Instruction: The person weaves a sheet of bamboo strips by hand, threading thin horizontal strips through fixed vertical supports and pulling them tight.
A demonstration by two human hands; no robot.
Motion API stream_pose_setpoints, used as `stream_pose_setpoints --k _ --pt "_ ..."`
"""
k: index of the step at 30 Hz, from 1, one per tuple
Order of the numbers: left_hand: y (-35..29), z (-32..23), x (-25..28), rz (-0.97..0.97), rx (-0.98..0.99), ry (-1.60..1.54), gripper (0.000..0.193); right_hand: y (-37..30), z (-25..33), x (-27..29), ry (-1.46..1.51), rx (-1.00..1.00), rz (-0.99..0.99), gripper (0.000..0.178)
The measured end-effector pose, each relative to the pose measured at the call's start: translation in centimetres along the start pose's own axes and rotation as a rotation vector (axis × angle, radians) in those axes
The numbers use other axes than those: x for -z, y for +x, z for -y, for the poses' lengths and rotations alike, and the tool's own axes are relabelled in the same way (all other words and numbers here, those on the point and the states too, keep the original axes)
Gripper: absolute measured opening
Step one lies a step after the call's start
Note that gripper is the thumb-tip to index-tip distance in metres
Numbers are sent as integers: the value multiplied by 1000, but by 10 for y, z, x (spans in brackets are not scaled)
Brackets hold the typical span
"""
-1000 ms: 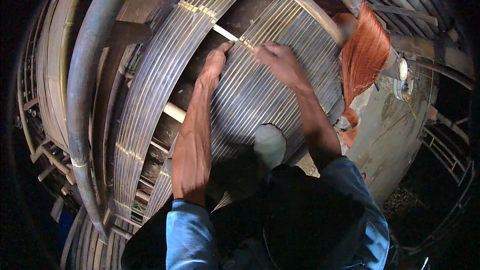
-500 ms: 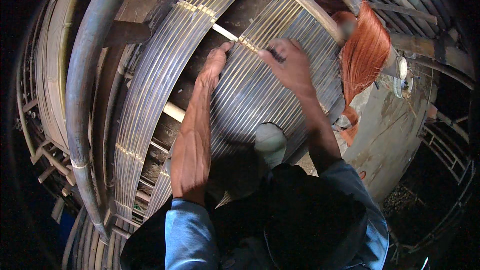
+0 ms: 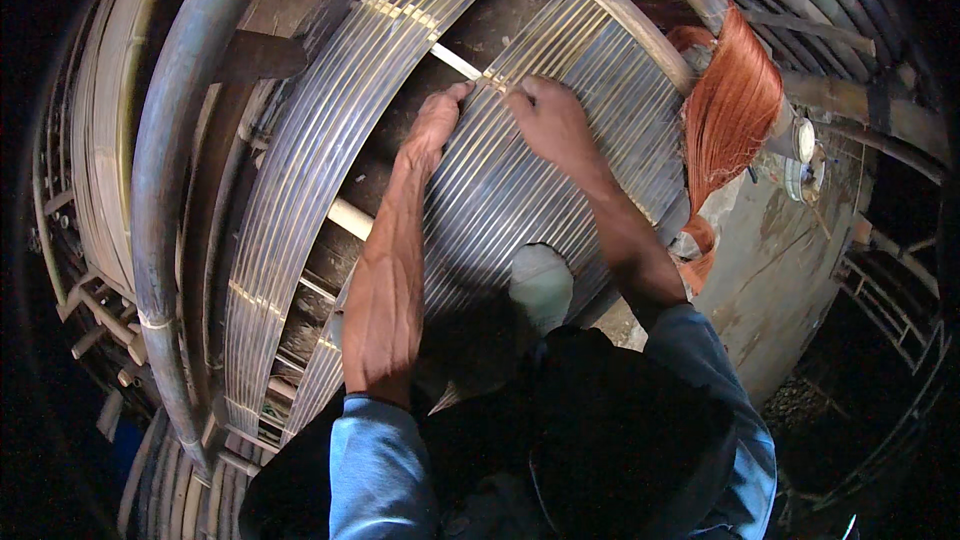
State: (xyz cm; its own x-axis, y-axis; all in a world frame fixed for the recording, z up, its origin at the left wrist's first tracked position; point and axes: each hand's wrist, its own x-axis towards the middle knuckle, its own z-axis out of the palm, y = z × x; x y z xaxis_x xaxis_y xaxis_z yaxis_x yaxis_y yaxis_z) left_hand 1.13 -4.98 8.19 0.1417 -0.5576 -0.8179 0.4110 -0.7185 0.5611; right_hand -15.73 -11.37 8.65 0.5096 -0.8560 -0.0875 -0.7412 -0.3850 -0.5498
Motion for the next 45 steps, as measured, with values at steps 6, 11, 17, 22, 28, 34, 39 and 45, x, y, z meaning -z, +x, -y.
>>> stream_pose_setpoints --k 6,11,17,22,28,34,39,45 --pt "9 3 2 11 20 23 49 22 11 20 993 -232 82 38" --pt "20 14 5 14 -33 54 49 44 6 -2 1880 -273 106 40" --pt "26 26 11 7 -173 139 49 30 6 3 1602 -307 59 41" --pt "-11 28 18 -407 -638 651 35 -20 22 6 963 63 122 43" --pt "-62 19 94 -644 -855 1334 33 -12 14 28 972 -29 252 42" --pt "-66 36 95 -596 -982 1454 28 -10 15 19 951 -87 172 42" --pt "-87 63 86 -447 -754 873 19 -10 21 25 844 -12 264 43" --pt "-102 71 91 -531 -682 1001 35 -7 18 25 811 7 208 41"
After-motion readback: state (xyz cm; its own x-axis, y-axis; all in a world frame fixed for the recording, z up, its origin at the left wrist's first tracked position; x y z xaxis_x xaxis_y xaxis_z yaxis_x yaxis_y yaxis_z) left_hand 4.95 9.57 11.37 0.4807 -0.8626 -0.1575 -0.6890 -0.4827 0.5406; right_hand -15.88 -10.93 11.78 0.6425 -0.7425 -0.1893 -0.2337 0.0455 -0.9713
